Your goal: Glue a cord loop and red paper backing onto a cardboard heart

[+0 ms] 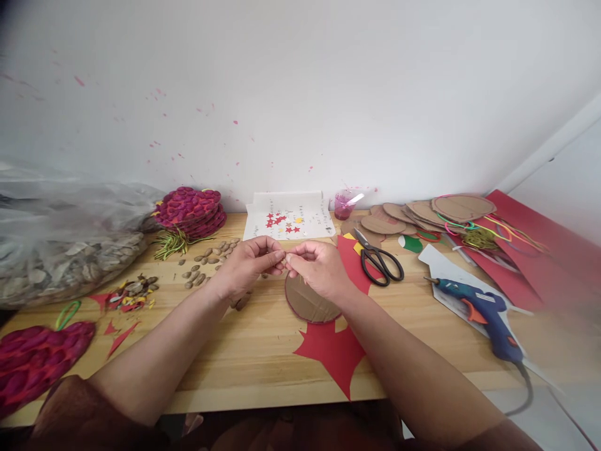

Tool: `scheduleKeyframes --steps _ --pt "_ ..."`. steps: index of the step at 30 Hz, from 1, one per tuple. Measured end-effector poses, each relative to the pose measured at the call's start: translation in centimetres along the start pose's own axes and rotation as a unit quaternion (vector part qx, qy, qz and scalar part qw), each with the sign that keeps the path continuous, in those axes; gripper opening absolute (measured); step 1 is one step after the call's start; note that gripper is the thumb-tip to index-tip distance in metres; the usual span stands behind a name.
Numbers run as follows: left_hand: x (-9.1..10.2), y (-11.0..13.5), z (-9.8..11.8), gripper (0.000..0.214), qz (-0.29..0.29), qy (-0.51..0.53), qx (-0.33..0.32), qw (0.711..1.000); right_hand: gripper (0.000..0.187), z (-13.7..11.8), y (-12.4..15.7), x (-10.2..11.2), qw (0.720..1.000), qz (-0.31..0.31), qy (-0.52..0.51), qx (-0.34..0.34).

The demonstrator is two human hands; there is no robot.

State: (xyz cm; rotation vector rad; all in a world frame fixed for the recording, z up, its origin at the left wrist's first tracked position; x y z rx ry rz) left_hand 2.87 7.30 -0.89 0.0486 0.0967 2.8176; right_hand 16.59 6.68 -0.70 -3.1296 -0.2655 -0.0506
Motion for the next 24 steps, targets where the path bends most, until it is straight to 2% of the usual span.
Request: scheduleKeyframes --steps 3,9,14,19,22,24 --pt "0.0 -0.1 -0.3 0.037 0.01 0.011 0.0 1.0 0.011 -0.3 0.1 0.0 0.999 0.006 0.027 0.023" --pt "0.8 -0.2 -0.3 0.026 0.054 -0.078 -0.026 0.995 0.012 -1.2 0.6 0.1 0.986 0.033 0.121 0.106" --pt "0.9 -0.1 -0.1 0.021 0.07 -0.104 -0.039 0.991 0.013 -2.1 1.1 0.0 0.971 0.053 0.174 0.156" --pt "1.4 0.0 0.6 0.016 0.093 -0.145 -0.048 0.984 0.013 -2.4 0.6 0.6 0.971 0.048 0.185 0.144" --pt "1.8 0.1 1.2 0.014 0.112 -0.176 -0.07 0.975 0.019 -2.9 0.1 2.3 0.971 0.084 0.18 0.13" --pt "1.9 0.2 1.7 0.012 0.124 -0.204 -0.096 0.966 0.021 -3.1 -0.1 3.3 0.98 0.103 0.126 0.111"
Point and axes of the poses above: each hand's wrist, its own y-axis away from the middle knuckle, its own x-axis out of the back of the hand, z = x × y, the point moved 8 cm from there along -y, towards the middle knuckle, and after that the axes turned 8 degrees about -y, right-handed, at the moved point
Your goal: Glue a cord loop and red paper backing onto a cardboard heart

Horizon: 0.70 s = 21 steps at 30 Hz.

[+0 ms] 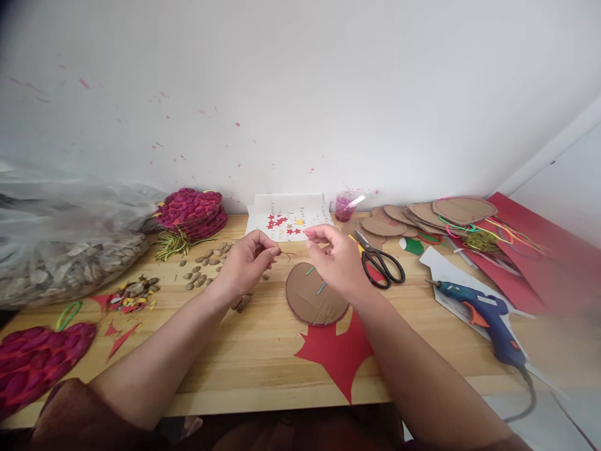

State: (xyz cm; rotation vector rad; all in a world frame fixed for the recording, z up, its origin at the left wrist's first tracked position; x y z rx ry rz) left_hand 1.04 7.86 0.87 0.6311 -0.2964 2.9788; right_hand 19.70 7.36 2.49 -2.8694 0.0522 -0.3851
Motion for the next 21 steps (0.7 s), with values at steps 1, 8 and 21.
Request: scheduleKeyframes --steps 1,8,21 --pt "0.1 0.0 0.2 0.011 0.006 -0.015 -0.015 1.0 0.021 0.1 -0.1 0.1 0.999 -0.003 -0.038 -0.015" --pt "-0.1 0.5 1.0 0.009 0.016 -0.046 -0.046 0.998 0.036 0.8 0.8 -3.3 0.968 -0.141 -0.197 -0.068" --pt "0.2 0.6 1.7 0.007 0.034 -0.082 -0.08 0.993 0.024 2.2 1.2 -3.9 0.944 -0.137 -0.248 -0.171"
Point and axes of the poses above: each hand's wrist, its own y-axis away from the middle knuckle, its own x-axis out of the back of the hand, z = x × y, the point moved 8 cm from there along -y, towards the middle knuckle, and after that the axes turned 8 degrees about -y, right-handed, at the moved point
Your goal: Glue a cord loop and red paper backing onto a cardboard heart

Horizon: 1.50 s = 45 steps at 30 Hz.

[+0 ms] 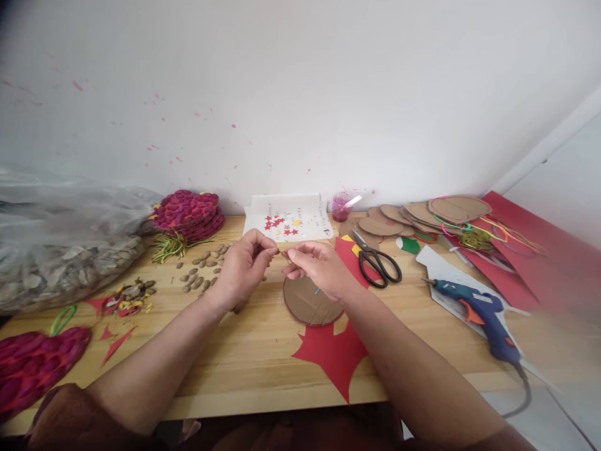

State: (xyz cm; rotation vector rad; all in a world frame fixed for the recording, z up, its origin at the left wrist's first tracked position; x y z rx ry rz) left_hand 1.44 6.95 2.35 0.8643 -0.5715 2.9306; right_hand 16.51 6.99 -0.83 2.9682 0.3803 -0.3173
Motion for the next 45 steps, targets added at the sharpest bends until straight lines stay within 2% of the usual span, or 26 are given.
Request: scheduleKeyframes --steps 2,6,12,17,25,30,37,45 --pt "0.0 0.1 0.3 0.006 0.001 -0.029 -0.019 0.999 0.027 0.3 0.0 -0.1 1.0 -0.01 -0.025 -0.014" --pt "-0.3 0.3 0.8 0.007 -0.011 -0.06 -0.056 0.997 0.026 0.6 0.0 -0.1 0.999 -0.022 -0.004 -0.028" --pt "-0.5 0.4 1.2 0.008 -0.019 -0.068 -0.087 0.994 0.026 0.2 0.1 0.1 1.0 -0.006 -0.006 -0.024" --pt "-0.5 0.4 1.3 0.009 -0.019 -0.063 -0.084 0.994 0.03 0.1 0.0 0.4 1.0 0.014 -0.023 -0.015" --pt "-0.5 0.2 0.9 0.007 -0.009 -0.04 -0.088 0.995 0.04 0.5 -0.3 0.0 0.997 -0.021 -0.073 -0.016" --pt "-0.4 0.2 1.1 0.007 -0.008 -0.04 -0.086 0.995 0.034 0.5 -0.2 -0.5 0.997 -0.046 -0.051 -0.02" --pt "-0.5 0.3 1.3 0.006 -0.013 -0.02 -0.091 0.996 0.03 1.2 -0.2 -0.3 0.996 -0.04 -0.074 -0.042" --pt "-0.2 0.4 1.4 0.009 0.005 -0.02 -0.075 0.997 0.03 0.5 -0.4 0.0 0.997 -0.026 -0.065 0.018"
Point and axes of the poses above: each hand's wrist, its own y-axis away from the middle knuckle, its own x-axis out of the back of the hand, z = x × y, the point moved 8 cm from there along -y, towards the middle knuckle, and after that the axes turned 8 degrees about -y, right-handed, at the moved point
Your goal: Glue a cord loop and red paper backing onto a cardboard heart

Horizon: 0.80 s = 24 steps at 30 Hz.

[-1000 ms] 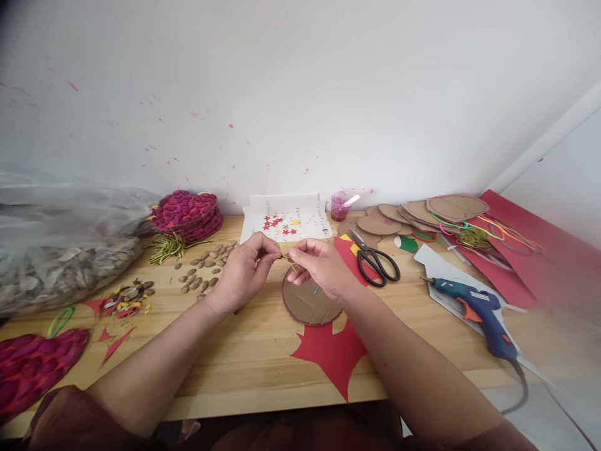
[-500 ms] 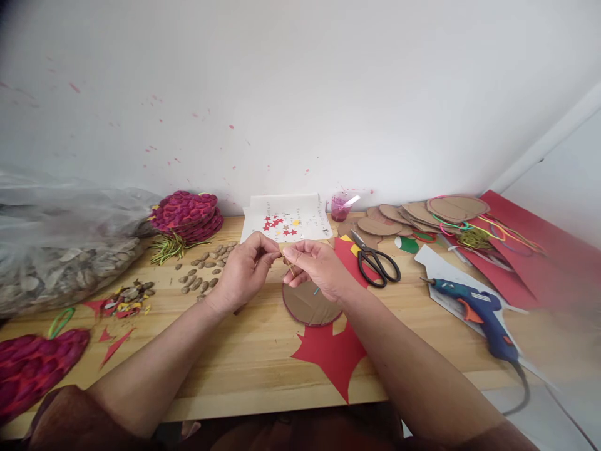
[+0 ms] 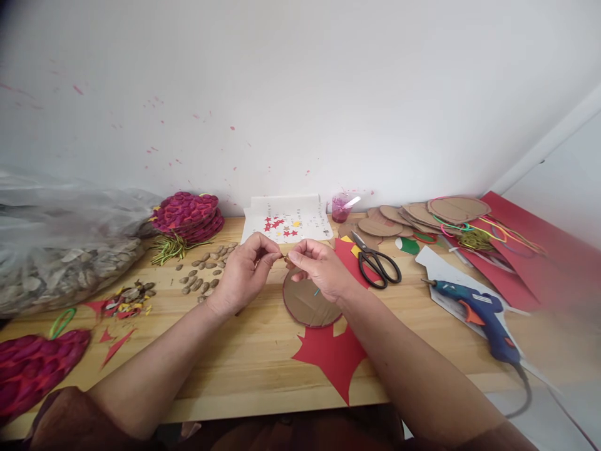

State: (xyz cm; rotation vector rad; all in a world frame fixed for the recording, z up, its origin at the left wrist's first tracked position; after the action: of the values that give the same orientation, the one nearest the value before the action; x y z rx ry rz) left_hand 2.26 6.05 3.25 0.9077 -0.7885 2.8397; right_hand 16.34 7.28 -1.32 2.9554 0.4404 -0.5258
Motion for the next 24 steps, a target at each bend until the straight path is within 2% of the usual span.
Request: scheduleKeyframes --steps 2,7,10,15,18,21,24 --pt "0.4 -0.1 -0.1 0.01 0.015 -0.005 0.004 1.0 0.031 -0.4 -0.2 0.5 1.0 0.01 0.019 0.016" --pt "1.2 -0.3 -0.7 0.01 0.035 -0.019 0.024 0.999 0.034 -1.8 -0.7 2.9 0.993 0.079 0.034 0.079" --pt "0.9 -0.3 -0.9 0.01 0.023 -0.006 0.037 0.999 0.033 -2.0 -0.7 2.9 0.994 0.075 -0.007 0.075" --pt "-0.6 0.0 -0.6 0.009 -0.045 0.03 0.038 0.998 0.027 -1.6 -0.3 1.1 0.987 0.019 -0.153 0.044" --pt "-1.6 0.3 -0.5 0.01 -0.092 0.065 0.035 0.993 0.029 -1.4 -0.3 0.4 0.979 0.005 -0.2 0.031" --pt "-2.4 0.4 -0.4 0.01 -0.144 0.085 0.027 0.986 0.032 -1.2 -0.4 0.4 0.981 0.003 -0.191 0.023" --pt "-2.6 0.4 0.0 0.009 -0.174 0.057 0.005 0.983 0.033 -1.2 -0.3 0.4 0.989 -0.004 -0.144 0.023"
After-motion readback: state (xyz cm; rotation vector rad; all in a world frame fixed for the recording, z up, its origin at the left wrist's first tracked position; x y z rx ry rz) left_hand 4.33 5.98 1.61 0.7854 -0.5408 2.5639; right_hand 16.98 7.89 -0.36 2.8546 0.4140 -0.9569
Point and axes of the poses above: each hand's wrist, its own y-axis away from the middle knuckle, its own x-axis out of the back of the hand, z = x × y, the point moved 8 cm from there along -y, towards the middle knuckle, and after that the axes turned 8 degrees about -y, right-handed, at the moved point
